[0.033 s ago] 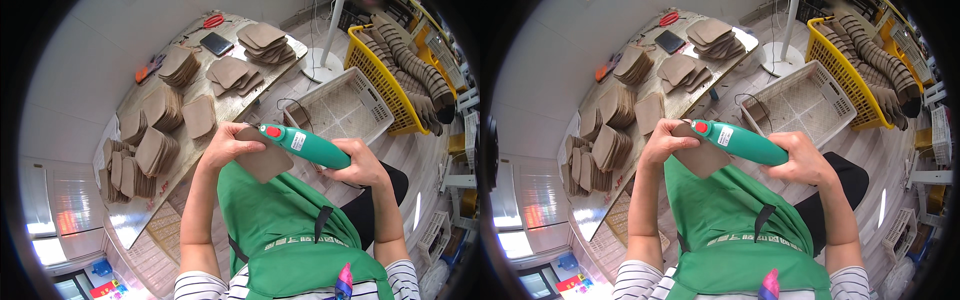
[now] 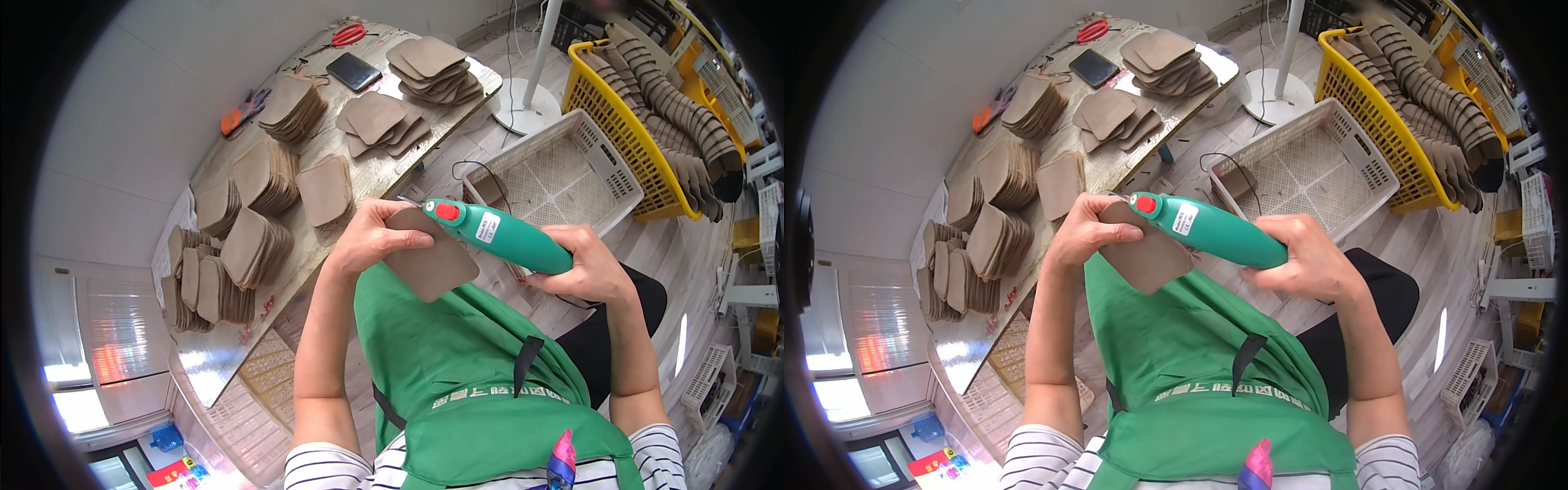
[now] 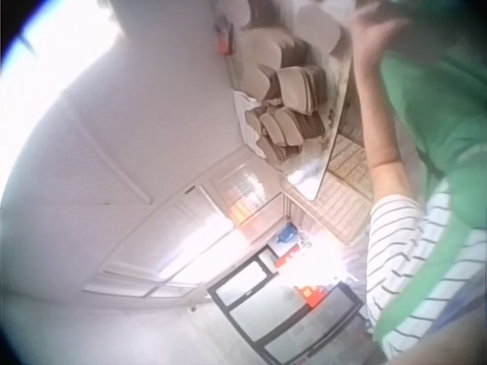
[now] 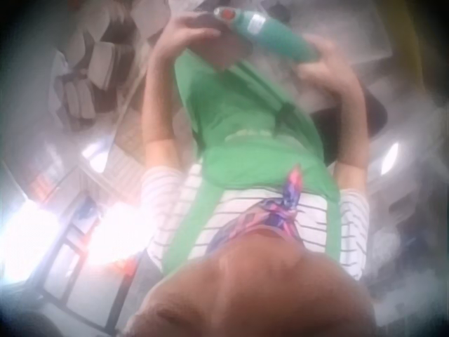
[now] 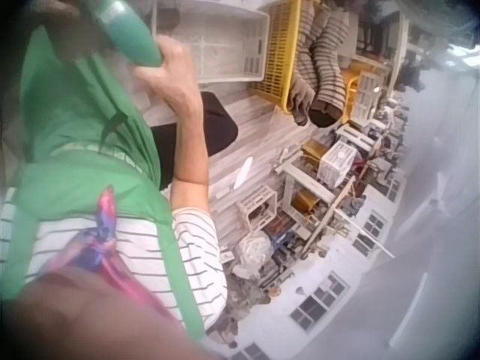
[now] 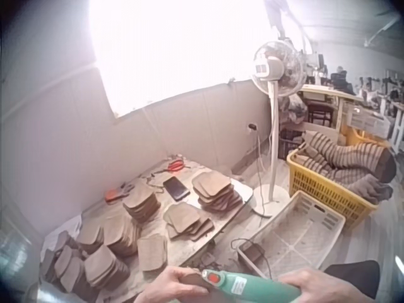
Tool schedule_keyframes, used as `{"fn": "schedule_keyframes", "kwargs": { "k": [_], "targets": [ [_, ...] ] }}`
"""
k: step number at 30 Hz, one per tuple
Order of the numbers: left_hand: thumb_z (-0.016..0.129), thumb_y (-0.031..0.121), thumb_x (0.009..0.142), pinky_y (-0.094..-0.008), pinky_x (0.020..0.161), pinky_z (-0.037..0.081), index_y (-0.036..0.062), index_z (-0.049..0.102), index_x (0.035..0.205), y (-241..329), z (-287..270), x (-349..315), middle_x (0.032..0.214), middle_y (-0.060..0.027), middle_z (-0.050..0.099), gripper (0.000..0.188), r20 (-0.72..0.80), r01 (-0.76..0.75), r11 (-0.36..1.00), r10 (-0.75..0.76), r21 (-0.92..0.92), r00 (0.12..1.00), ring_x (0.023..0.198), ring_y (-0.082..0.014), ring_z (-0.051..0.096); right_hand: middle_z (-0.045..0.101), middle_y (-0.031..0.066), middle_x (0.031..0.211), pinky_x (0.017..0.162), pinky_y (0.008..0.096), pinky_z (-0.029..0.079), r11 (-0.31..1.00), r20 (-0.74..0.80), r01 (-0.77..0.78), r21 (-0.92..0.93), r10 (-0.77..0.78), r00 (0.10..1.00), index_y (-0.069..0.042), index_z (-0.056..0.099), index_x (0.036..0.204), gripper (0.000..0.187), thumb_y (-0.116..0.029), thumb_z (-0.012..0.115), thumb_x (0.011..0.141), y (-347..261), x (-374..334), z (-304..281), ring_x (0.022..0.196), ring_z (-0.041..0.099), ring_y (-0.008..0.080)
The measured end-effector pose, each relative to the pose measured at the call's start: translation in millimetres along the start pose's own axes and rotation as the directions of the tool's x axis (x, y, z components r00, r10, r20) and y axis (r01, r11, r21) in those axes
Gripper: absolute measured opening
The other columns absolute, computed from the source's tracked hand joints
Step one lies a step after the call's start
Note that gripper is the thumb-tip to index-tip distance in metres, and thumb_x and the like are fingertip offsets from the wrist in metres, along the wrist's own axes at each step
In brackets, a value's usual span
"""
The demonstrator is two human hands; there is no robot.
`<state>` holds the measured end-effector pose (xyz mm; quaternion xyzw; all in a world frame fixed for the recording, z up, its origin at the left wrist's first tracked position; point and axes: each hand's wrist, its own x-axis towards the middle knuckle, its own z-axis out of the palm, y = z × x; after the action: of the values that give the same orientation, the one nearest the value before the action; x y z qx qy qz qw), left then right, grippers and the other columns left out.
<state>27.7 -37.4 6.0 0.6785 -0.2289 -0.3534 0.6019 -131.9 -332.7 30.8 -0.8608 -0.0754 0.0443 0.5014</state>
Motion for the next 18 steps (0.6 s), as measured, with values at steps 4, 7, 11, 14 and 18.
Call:
{"fn": "schedule_keyframes", "kwargs": {
  "k": [4, 7, 11, 14, 18],
  "targets": [
    [0.076, 0.015, 0.090, -0.0259, 0.082, 0.053, -0.0004, 0.069, 0.110, 8, -40, 23, 0.099, -0.0023, 0.072, 0.026, -0.007, 0.074, 0.997, -0.074, -0.039, 0.997, 0.089, -0.0090, 0.066, 0.063, 0.0043, 0.074, 0.060, 0.0300, 0.047, 0.936, -0.065, -0.265, 0.233, 0.287, 0.956, 0.001, 0.065, 0.087, 0.022, -0.010, 0.076, 0.071, -5, -6, -3, 0.068, 0.058, 0.0122],
    [0.079, 0.014, 0.086, -0.0273, 0.079, 0.055, 0.0007, 0.070, 0.110, 23, -102, 67, 0.096, -0.0011, 0.071, 0.028, -0.144, -0.044, 0.948, 0.093, 0.315, 0.985, 0.085, -0.0092, 0.066, 0.063, 0.0017, 0.076, 0.060, 0.0280, 0.047, 0.914, -0.087, -0.324, 0.243, 0.353, 0.932, 0.000, 0.065, 0.086, 0.019, -0.009, 0.075, 0.073, 5, -12, -3, 0.069, 0.058, 0.0092],
    [0.085, 0.025, 0.080, -0.0342, 0.082, 0.056, -0.0020, 0.069, 0.116, 56, -146, 129, 0.100, -0.0120, 0.074, 0.048, -0.331, 0.013, 0.679, 0.341, 0.734, 0.880, 0.090, -0.0211, 0.070, 0.061, 0.0005, 0.076, 0.062, 0.0271, 0.046, 0.916, -0.081, -0.312, 0.251, 0.341, 0.937, -0.001, 0.064, 0.085, 0.017, -0.009, 0.074, 0.075, 15, -14, 11, 0.069, 0.055, 0.0086],
    [0.086, 0.038, 0.078, -0.0434, 0.086, 0.055, -0.0031, 0.069, 0.109, 58, -153, 124, 0.108, -0.0216, 0.072, 0.054, -0.484, 0.352, 0.354, 0.424, 0.867, 0.766, 0.100, -0.0341, 0.069, 0.059, 0.0018, 0.075, 0.065, 0.0282, 0.046, 0.939, -0.078, -0.250, 0.234, 0.275, 0.958, 0.001, 0.064, 0.087, 0.018, -0.009, 0.074, 0.075, 11, -13, 19, 0.070, 0.053, 0.0088],
    [0.085, 0.047, 0.076, -0.0456, 0.086, 0.055, -0.0001, 0.072, 0.103, 46, -106, 71, 0.108, -0.0227, 0.072, 0.056, -0.639, 0.635, 0.076, 0.126, 0.769, 0.759, 0.103, -0.0370, 0.070, 0.059, 0.0056, 0.075, 0.065, 0.0303, 0.046, 0.955, -0.105, -0.203, 0.215, 0.229, 0.968, 0.003, 0.064, 0.091, 0.025, -0.012, 0.076, 0.075, 27, -20, 30, 0.069, 0.053, 0.0124]
  ]
}}
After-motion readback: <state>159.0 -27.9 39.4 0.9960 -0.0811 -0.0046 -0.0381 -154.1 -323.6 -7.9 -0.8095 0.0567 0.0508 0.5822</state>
